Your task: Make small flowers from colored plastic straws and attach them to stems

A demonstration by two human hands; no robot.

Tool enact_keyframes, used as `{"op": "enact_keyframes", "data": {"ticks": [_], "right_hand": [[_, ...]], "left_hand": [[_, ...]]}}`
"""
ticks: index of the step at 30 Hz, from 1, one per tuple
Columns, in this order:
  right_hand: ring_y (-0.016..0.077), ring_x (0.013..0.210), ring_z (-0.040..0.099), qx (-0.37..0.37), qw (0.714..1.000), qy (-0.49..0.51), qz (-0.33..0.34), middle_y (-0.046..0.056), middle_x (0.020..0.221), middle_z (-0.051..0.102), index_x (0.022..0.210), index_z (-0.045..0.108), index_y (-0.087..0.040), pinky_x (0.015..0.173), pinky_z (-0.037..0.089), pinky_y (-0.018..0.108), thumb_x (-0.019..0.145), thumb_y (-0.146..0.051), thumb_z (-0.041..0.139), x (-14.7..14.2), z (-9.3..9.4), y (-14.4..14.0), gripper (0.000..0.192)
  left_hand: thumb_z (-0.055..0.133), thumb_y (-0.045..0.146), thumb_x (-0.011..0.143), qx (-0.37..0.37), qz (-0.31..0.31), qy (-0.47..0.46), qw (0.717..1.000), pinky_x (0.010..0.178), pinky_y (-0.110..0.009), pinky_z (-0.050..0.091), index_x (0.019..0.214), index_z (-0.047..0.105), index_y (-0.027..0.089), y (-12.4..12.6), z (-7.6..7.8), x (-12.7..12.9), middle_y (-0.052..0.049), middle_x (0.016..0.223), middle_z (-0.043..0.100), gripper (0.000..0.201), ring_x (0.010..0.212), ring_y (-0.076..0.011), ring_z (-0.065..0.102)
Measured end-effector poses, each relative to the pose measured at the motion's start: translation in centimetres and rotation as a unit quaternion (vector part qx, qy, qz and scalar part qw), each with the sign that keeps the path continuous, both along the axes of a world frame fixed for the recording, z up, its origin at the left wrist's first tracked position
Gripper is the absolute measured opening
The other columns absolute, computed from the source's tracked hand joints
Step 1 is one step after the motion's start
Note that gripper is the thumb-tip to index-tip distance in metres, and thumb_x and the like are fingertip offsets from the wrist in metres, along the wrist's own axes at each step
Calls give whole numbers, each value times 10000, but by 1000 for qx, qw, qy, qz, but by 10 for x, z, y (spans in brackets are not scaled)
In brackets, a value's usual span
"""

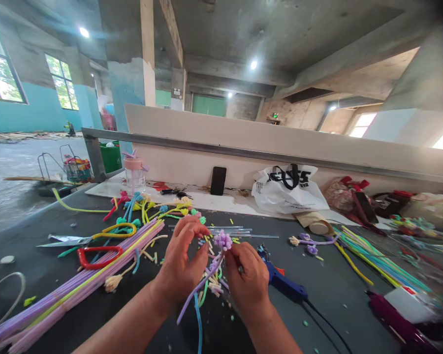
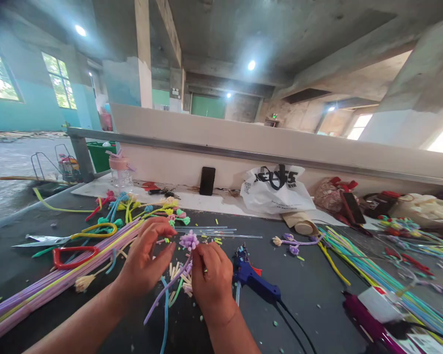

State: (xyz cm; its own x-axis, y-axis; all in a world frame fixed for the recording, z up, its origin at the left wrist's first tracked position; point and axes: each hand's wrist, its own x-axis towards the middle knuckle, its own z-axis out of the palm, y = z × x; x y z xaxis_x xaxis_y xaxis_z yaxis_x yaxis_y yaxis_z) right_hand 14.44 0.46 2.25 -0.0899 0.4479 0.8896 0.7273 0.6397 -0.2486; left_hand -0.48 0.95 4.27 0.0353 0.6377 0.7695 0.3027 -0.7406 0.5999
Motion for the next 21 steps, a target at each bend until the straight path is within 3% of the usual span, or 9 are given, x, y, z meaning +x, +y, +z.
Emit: {"op": "enact_keyframes", "data": {"ticks": [2,5,13,21], "right_hand": [[140,558,498,14,1000,-13,16,10,599,556,723,536,-204,527,391,253,794,-76,486,0,1,-1,154],[145,569,505,20,999,-20,28,21,625,583,758,545,-204,542,407,261,792,-63,492,-2,0,-1,154],[138,549,484,-17,999,12,36,7,593,546,708,528,-205,518,385,259,807,-88,482,-4,0,-2,159],[130,551,465,-25,999,27,37,1,585,508,684,507,-192,516,365,246,806,-89,472,-3,-2,-2,164]], "left_hand": [[496,56,744,58,2,49,997,853,-360,390,865,536,188,-5,4,-3,-56,898,505,184,919,-188,466],[513,65,760,90,-2,99,991,827,-338,397,889,549,183,-8,5,-4,-50,856,515,178,890,-181,461],[545,66,767,116,30,110,987,777,-290,419,884,573,184,-2,-1,-2,-49,895,472,168,860,-156,475],[522,57,779,112,8,137,984,784,-284,423,817,574,176,-1,-5,-4,-54,925,454,136,880,-155,466]]}}
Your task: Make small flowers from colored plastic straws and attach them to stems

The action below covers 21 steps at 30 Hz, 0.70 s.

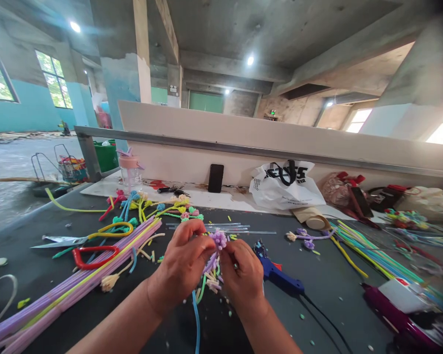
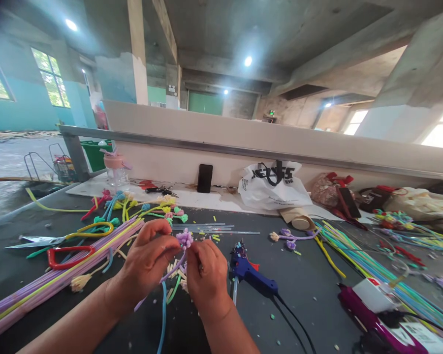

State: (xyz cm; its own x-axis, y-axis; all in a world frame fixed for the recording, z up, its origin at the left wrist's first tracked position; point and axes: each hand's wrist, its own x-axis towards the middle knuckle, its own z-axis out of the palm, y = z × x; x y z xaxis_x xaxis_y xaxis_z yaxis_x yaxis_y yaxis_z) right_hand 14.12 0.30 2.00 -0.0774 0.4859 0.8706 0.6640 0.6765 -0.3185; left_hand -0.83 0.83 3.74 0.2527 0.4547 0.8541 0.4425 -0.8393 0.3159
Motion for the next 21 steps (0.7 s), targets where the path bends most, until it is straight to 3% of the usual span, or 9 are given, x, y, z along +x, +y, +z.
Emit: {"op": "enact_keyframes", "data": {"ticks": [9,15,21], "right_hand": [[130,539,469,28,1000,-5,-4,-1,579,503,709,518,-178,499,374,243,793,-71,476,1,-3,3,143],[139,577,504,65,998,-22,3,24,627,578,745,527,-172,541,428,256,775,-41,507,2,-2,3,136],[151,582,509,76,996,-54,-4,39,639,598,775,538,-168,531,437,269,772,-39,518,2,-5,3,131]], "left_hand": [[509,57,790,8,-17,4,1000,748,-264,441,846,564,170,2,2,-1,-59,956,427,138,859,-140,467],[514,72,791,36,25,5,999,863,-341,422,914,573,178,1,7,-7,-68,958,460,172,918,-166,465],[550,109,775,30,31,25,999,868,-354,426,921,585,183,2,8,-9,-74,1001,443,167,962,-181,460]]}}
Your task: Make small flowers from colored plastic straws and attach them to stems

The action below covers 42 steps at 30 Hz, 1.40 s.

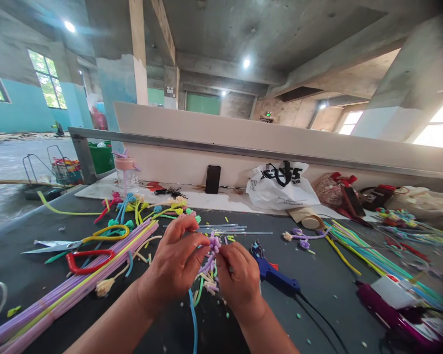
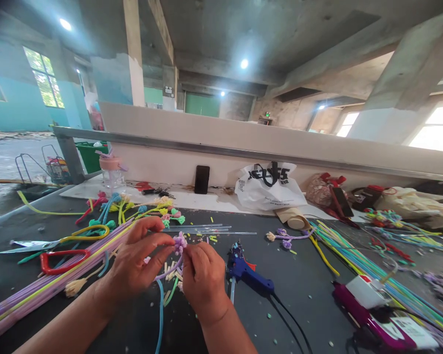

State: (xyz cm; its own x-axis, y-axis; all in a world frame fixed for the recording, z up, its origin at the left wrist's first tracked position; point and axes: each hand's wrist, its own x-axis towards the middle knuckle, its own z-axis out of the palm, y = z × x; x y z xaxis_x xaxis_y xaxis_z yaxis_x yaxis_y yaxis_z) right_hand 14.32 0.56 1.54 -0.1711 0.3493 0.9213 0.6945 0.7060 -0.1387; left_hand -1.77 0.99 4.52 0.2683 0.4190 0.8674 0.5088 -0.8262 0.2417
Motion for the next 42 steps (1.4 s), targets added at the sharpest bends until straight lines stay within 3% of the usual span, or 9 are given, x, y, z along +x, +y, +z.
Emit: {"op": "enact_keyframes", "data": {"ticks": [27,33,42], "right_hand": [[130,562,497,-13,999,44,-7,7,601,543,746,541,-173,510,411,242,790,-78,503,-3,3,-4,111],[125,537,483,-39,996,74,-6,-2,601,541,739,527,-185,487,393,238,798,-92,494,-5,4,-7,115],[122,538,469,-44,997,58,-1,-6,585,507,699,505,-184,496,384,235,800,-82,486,-6,5,-9,145]], "left_hand": [[511,102,786,-24,-27,4,999,834,-317,434,877,555,181,-7,-1,6,-71,966,444,128,906,-166,475],[456,32,779,5,10,25,1000,858,-339,419,833,548,168,-6,-5,8,-70,968,482,173,931,-178,472],[437,27,775,34,-38,73,996,849,-333,444,863,557,156,-8,6,2,-86,960,512,197,945,-192,472]]}}
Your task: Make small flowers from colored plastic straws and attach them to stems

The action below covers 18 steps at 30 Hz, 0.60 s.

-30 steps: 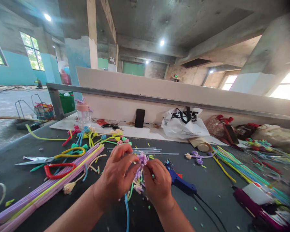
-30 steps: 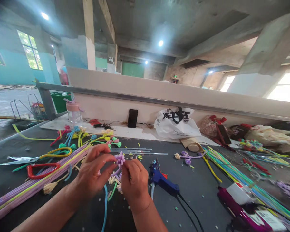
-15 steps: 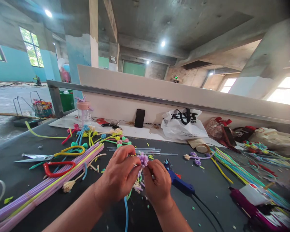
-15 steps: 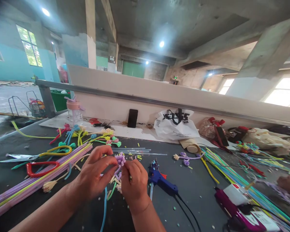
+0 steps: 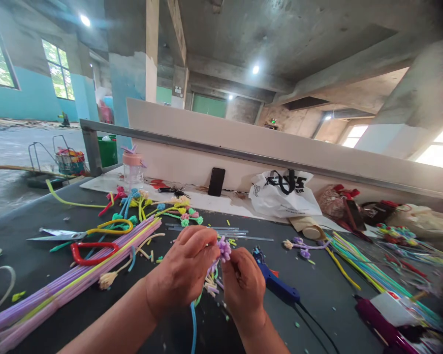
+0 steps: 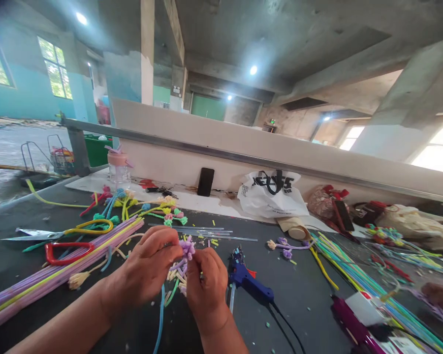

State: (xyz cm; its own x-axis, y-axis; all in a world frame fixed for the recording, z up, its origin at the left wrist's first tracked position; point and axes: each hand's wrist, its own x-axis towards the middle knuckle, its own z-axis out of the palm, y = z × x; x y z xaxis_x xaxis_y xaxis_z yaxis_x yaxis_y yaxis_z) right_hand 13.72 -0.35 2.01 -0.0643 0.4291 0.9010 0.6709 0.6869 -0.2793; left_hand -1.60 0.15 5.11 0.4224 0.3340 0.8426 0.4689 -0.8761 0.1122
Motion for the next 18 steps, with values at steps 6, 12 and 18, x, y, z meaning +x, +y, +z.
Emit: {"op": "enact_keyframes", "data": {"ticks": [6,12,18], "right_hand": [[130,559,496,27,1000,-6,-7,1,607,539,726,521,-189,503,404,244,793,-84,498,3,1,0,126],[138,576,505,24,999,-22,2,10,628,552,811,554,-185,524,426,259,789,-79,507,6,-1,0,118],[142,557,507,52,997,-52,-13,9,601,553,787,559,-185,512,436,261,787,-78,497,4,4,-1,123]], "left_hand": [[511,90,783,1,1,-27,1000,859,-334,447,915,552,172,-2,5,-7,-88,1021,485,161,976,-190,474],[522,85,775,11,25,-86,996,873,-365,430,910,545,191,-1,7,-12,-65,942,501,174,960,-189,480],[507,130,796,-46,24,-34,998,896,-387,408,947,573,178,-1,11,-12,-87,1019,474,172,984,-198,467]]}}
